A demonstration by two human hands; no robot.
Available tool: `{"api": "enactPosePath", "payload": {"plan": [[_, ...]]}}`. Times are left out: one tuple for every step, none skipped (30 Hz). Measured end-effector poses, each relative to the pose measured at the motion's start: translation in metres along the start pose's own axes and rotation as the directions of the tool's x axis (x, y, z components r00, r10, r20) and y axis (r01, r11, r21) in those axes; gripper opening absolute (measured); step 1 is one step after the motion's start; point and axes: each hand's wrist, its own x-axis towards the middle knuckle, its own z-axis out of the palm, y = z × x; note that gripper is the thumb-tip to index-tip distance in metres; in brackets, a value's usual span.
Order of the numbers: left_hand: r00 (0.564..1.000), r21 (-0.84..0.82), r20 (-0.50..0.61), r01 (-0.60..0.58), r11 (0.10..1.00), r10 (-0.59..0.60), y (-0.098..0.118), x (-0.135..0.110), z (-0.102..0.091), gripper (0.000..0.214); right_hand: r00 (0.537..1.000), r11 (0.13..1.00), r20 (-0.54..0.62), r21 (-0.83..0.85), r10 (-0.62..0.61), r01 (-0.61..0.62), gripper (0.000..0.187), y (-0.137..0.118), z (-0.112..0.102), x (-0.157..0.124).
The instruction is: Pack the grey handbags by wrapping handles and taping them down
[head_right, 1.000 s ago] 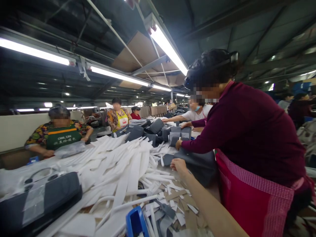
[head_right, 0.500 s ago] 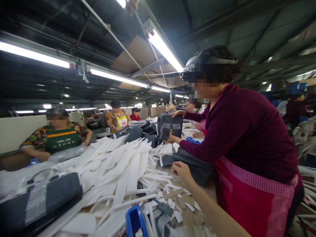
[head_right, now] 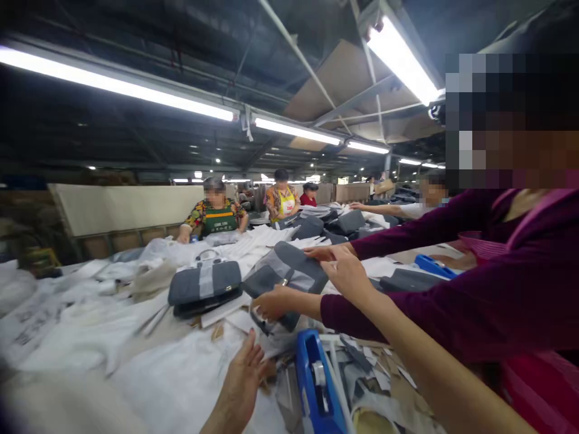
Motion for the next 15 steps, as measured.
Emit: {"api": "enactPosePath", "payload": {"plan": [[0.999, -0.033, -0.032, -0.004, 0.999, 0.003, 0.004, 0.007, -0.007, 0.038, 0.997, 0.999, 0.071, -0.043, 0.001, 0.003, 0.015, -0.007, 0.012, 0.008], [0.998, -0.058, -0.06, 0.001, 0.998, -0.005, 0.007, 0.014, -0.014, 0.044, 0.99, 0.996, 0.141, -0.086, 0.008, 0.004, 0.011, -0.013, 0.025, 0.015], [0.996, -0.08, -0.087, 0.011, 0.997, -0.017, 0.009, 0.021, -0.022, 0.047, 0.978, 0.992, 0.207, -0.127, 0.021, 0.006, 0.01, -0.017, 0.038, 0.021], [0.993, -0.096, -0.111, 0.019, 0.995, -0.03, 0.01, 0.028, -0.028, 0.048, 0.964, 0.986, 0.265, -0.167, 0.038, 0.007, 0.012, -0.019, 0.052, 0.027], [0.99, -0.108, -0.134, 0.027, 0.994, -0.042, 0.011, 0.036, -0.032, 0.045, 0.948, 0.979, 0.312, -0.204, 0.059, 0.006, 0.016, -0.019, 0.065, 0.032], [0.987, -0.116, -0.154, 0.034, 0.993, -0.052, 0.011, 0.043, -0.035, 0.039, 0.934, 0.971, 0.346, -0.239, 0.082, 0.003, 0.019, -0.019, 0.077, 0.037], [0.985, -0.121, -0.165, 0.04, 0.992, -0.06, 0.01, 0.051, -0.036, 0.031, 0.923, 0.963, 0.37, -0.271, 0.108, -0.004, 0.022, -0.017, 0.089, 0.042], [0.984, -0.126, -0.164, 0.043, 0.991, -0.064, 0.01, 0.059, -0.036, 0.022, 0.914, 0.954, 0.383, -0.299, 0.132, -0.012, 0.023, -0.015, 0.099, 0.048], [0.986, -0.132, -0.155, 0.044, 0.99, -0.065, 0.009, 0.066, -0.035, 0.014, 0.908, 0.946, 0.39, -0.323, 0.154, -0.022, 0.025, -0.012, 0.109, 0.054], [0.988, -0.139, -0.14, 0.045, 0.989, -0.064, 0.009, 0.074, -0.033, 0.007, 0.904, 0.939, 0.392, -0.342, 0.172, -0.03, 0.026, -0.008, 0.117, 0.062], [0.99, -0.147, -0.125, 0.045, 0.988, -0.064, 0.009, 0.081, -0.03, 0.005, 0.901, 0.933, 0.392, -0.357, 0.186, -0.038, 0.027, -0.004, 0.125, 0.07], [0.992, -0.156, -0.111, 0.046, 0.987, -0.063, 0.009, 0.089, -0.027, 0.007, 0.897, 0.929, 0.394, -0.367, 0.2, -0.045, 0.028, 0.001, 0.132, 0.079], [0.993, -0.164, -0.1, 0.05, 0.985, -0.067, 0.009, 0.096, -0.024, 0.009, 0.893, 0.926, 0.397, -0.374, 0.213, -0.054, 0.029, 0.006, 0.139, 0.088], [0.993, -0.172, -0.092, 0.061, 0.983, -0.078, 0.01, 0.104, -0.022, 0.009, 0.887, 0.924, 0.403, -0.378, 0.226, -0.063, 0.029, 0.011, 0.147, 0.098], [0.992, -0.178, -0.082, 0.079, 0.981, -0.094, 0.01, 0.112, -0.019, 0.008, 0.88, 0.922, 0.41, -0.379, 0.239, -0.074, 0.029, 0.016, 0.154, 0.107]]}}
